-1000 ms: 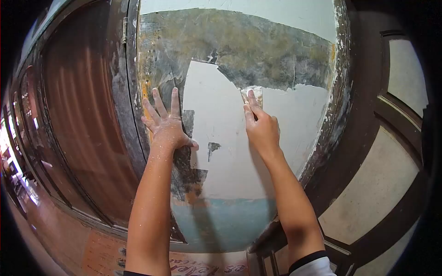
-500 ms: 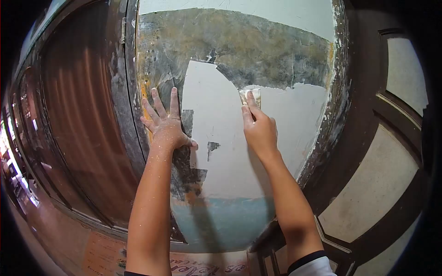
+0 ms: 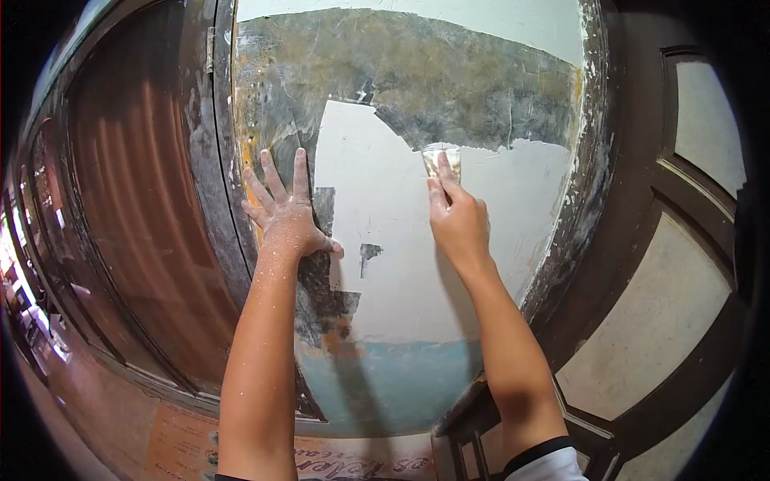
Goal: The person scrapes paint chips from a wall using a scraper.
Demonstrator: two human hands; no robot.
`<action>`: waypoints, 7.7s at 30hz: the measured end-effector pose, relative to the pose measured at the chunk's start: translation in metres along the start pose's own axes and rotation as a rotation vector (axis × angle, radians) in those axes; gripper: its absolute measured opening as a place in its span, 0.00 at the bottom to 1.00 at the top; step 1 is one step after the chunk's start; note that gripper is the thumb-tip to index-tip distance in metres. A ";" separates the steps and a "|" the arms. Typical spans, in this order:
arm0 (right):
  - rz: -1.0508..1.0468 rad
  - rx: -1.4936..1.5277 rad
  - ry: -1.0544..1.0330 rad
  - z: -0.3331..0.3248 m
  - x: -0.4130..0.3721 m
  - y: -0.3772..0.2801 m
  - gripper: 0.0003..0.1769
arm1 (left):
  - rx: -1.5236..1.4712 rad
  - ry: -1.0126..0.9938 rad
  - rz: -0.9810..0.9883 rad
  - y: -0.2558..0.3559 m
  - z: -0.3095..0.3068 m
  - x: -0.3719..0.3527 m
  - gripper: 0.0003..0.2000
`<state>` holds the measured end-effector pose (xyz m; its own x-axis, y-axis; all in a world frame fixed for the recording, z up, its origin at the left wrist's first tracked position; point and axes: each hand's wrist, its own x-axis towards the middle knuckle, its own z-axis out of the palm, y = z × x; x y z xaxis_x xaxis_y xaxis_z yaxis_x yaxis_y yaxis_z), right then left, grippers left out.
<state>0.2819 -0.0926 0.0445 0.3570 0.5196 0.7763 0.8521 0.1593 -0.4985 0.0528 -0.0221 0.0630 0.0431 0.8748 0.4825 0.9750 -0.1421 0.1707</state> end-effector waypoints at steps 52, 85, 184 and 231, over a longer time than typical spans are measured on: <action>-0.005 0.033 0.279 -0.061 0.036 0.079 0.20 | -0.023 0.005 -0.032 0.003 0.001 0.000 0.92; 0.125 0.092 0.225 -0.102 0.057 0.091 0.21 | 0.034 0.596 0.312 0.017 -0.023 -0.009 0.79; -1.064 -0.384 0.312 -0.006 0.133 -0.018 0.33 | -0.559 0.595 0.087 -0.015 0.082 -0.042 0.25; -1.074 -0.370 0.354 -0.001 0.134 -0.015 0.31 | -0.549 0.634 0.170 -0.004 0.037 -0.015 0.25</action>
<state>0.3172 -0.0264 0.1568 -0.5711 -0.0015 0.8209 0.8175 0.0894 0.5690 0.0561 -0.0173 0.0233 -0.1107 0.4202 0.9006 0.7154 -0.5954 0.3657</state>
